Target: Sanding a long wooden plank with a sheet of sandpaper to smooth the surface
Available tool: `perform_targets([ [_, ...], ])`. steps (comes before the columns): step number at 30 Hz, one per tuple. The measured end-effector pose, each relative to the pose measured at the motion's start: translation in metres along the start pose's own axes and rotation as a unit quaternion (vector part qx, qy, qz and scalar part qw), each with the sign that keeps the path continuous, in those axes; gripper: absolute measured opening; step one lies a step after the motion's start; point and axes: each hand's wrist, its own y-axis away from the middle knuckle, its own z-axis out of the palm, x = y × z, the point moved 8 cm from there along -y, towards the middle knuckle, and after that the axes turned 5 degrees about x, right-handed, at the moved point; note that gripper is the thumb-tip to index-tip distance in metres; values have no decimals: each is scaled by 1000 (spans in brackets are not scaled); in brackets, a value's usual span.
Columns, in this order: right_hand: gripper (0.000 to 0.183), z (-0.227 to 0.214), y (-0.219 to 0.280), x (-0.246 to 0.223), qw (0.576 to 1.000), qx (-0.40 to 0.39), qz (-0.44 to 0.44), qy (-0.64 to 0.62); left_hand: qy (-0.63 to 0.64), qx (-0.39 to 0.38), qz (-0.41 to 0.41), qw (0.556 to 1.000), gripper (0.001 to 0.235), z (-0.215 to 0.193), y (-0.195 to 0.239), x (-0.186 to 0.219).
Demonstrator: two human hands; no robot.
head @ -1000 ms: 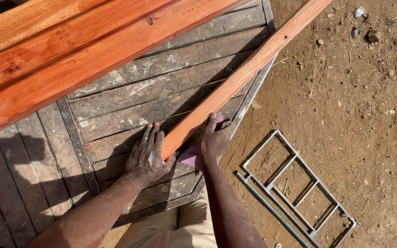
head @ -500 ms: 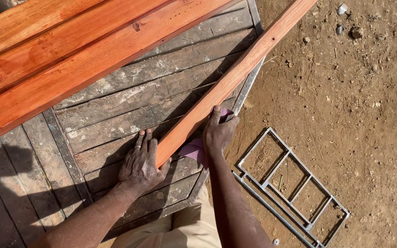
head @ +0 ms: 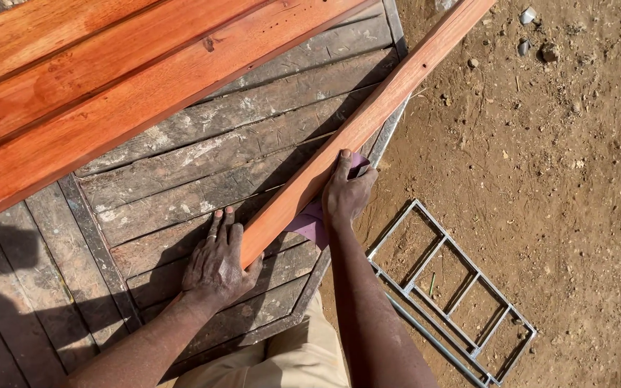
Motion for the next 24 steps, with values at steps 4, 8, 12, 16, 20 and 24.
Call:
perform_targets([
  [4,105,12,43,19,999,-26,26,-5,49,-16,5,999,70,22,-3,-9],
  [8,87,17,-16,15,999,-3,-34,0,46,-8,8,999,72,39,-3,-14],
  [12,69,16,-16,15,996,-2,30,-82,53,-16,18,998,72,34,6,-17],
  [16,96,10,21,16,991,-62,80,-86,34,-40,7,999,76,44,1,-17],
  [20,57,12,-47,2,996,11,-35,-84,57,-29,10,998,75,45,-1,-18],
  [24,59,10,-27,13,989,11,40,-140,56,-17,11,998,72,41,4,-18],
])
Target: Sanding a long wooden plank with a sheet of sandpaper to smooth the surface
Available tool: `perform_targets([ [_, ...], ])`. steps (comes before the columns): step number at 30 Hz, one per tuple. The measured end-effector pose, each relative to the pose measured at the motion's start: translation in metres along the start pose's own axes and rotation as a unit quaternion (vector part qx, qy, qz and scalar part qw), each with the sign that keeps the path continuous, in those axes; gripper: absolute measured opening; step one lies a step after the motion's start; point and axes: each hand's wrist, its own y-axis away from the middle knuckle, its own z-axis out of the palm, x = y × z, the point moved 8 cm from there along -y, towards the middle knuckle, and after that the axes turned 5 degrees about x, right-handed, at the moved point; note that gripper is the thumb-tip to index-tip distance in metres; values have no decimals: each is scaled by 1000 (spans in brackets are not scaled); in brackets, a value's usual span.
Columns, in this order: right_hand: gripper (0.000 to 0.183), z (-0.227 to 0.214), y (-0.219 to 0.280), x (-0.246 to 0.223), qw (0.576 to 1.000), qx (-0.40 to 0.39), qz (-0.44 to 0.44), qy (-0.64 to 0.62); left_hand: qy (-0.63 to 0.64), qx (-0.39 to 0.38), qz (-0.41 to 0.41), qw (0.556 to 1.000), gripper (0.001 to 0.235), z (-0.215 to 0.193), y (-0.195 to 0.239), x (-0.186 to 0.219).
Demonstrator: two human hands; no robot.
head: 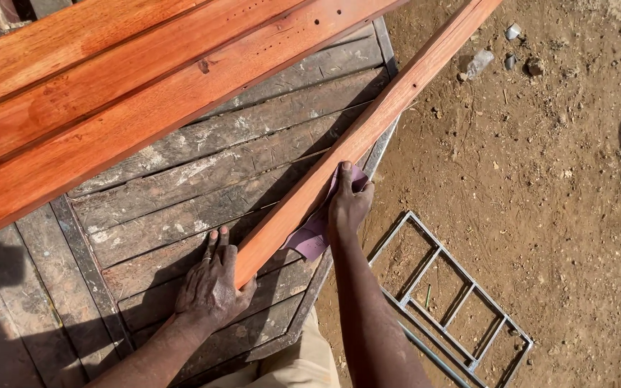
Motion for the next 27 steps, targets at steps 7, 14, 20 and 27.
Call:
perform_targets([
  [7,46,-3,-28,-28,999,-11,-28,-35,-7,21,11,1000,80,4,2,-2],
  [14,70,-1,5,-3,999,-16,33,29,-13,16,-4,1000,79,-3,0,-1],
  [20,51,8,-75,-43,997,13,-69,-17,-1,-19,-17,1000,79,9,0,-5],
  [27,82,-3,-33,-23,998,-9,19,-63,-20,-21,-21,999,85,9,2,-5],
])
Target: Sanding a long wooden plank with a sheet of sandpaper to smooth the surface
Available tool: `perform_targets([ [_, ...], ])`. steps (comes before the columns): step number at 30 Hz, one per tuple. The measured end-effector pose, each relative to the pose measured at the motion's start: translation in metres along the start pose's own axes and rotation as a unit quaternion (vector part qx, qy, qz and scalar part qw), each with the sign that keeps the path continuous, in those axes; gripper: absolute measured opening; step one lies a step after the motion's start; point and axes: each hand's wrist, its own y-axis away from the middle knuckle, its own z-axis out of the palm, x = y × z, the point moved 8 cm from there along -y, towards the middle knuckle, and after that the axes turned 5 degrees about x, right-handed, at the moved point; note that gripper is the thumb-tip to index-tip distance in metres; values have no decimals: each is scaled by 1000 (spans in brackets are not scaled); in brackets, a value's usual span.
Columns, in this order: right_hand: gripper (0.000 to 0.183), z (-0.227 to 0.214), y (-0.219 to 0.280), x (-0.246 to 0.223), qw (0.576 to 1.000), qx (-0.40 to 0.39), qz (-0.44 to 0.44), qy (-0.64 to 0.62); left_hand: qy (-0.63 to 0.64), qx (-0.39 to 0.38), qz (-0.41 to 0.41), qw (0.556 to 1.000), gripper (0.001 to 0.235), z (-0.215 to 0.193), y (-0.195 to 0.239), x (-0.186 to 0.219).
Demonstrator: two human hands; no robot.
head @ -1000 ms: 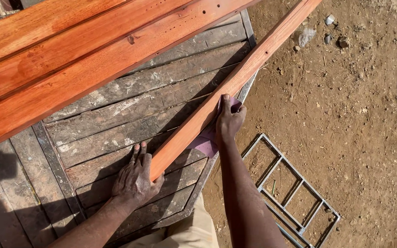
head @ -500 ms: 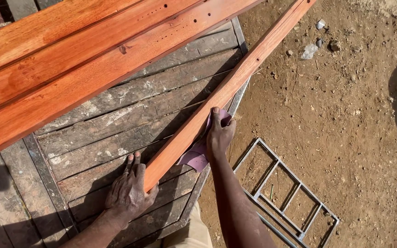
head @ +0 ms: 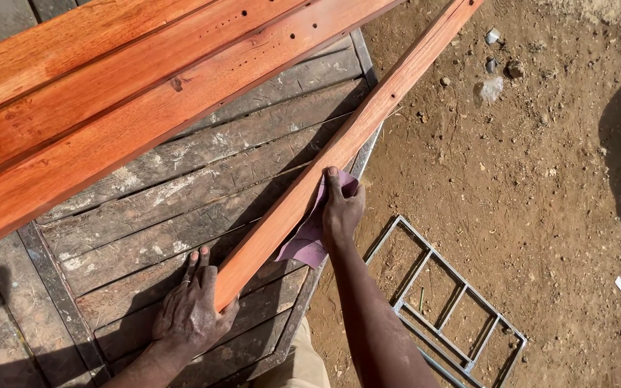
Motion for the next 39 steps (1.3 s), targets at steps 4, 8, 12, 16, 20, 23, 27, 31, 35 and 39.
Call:
perform_targets([
  [4,104,19,-81,-27,992,11,-61,-105,-11,18,8,1000,77,-10,-2,0],
  [8,57,14,-59,-50,991,-6,-68,-114,3,56,16,998,82,-14,1,3],
  [12,79,9,-29,-30,999,-38,3,16,2,13,-4,1000,79,-6,-3,2],
  [16,58,19,-109,-50,997,-13,-74,3,-11,9,7,1000,59,-15,-6,3],
  [20,54,22,-145,-35,994,56,-71,-69,-27,-18,-14,999,60,-1,0,-4],
  [23,67,36,-140,6,979,-61,-4,-196,-8,-6,1,1000,58,-8,-1,3],
  [27,106,17,-111,-57,997,-7,2,-81,-12,-1,-12,1000,72,5,1,-6],
  [31,67,35,-162,-83,986,-3,-33,-162,-33,-21,-6,999,69,7,2,-7],
  [35,63,11,-113,-30,996,21,91,6,-21,63,10,998,73,0,4,3],
  [39,109,23,-193,-7,999,2,-28,-20,0,53,-14,999,61,12,5,-10],
])
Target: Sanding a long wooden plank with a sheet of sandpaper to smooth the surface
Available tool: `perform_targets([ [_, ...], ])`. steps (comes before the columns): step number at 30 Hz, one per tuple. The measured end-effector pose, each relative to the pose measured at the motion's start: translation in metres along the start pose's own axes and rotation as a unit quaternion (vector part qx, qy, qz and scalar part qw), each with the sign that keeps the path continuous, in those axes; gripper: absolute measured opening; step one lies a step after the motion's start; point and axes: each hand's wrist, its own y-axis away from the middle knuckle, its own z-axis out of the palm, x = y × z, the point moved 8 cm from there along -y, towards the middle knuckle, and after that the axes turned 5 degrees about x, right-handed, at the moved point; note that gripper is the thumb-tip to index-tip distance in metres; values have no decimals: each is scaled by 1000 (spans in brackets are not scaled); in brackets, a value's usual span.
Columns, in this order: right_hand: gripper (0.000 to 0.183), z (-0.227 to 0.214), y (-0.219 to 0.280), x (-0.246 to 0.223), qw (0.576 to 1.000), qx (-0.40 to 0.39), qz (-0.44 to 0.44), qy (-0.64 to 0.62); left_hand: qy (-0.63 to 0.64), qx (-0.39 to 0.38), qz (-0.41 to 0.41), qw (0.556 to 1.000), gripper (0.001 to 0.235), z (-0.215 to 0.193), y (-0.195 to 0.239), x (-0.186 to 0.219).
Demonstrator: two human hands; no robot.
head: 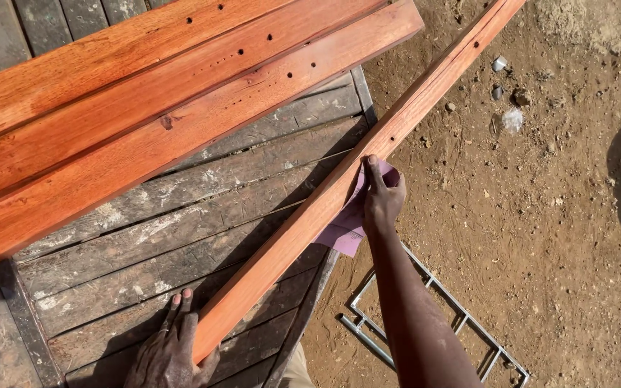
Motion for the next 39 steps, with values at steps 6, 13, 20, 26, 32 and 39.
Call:
perform_targets([
  [6,83,-9,2,-40,998,11,-17,-68,-38,49,20,998,62,-8,6,-1],
  [13,128,-6,-40,-67,992,2,-30,122,-39,79,8,996,86,-7,11,0],
  [20,54,-1,34,-112,994,-75,-54,-52,-115,53,-5,992,54,23,17,-20],
  [26,69,16,-41,-137,991,-17,-74,110,-116,-34,-42,992,40,16,16,-11],
  [32,70,20,6,-119,995,-28,3,90,-61,146,-20,987,70,-33,-17,26],
  [39,85,21,-56,-160,982,25,-103,156,-51,91,-2,995,23,-18,2,8],
])
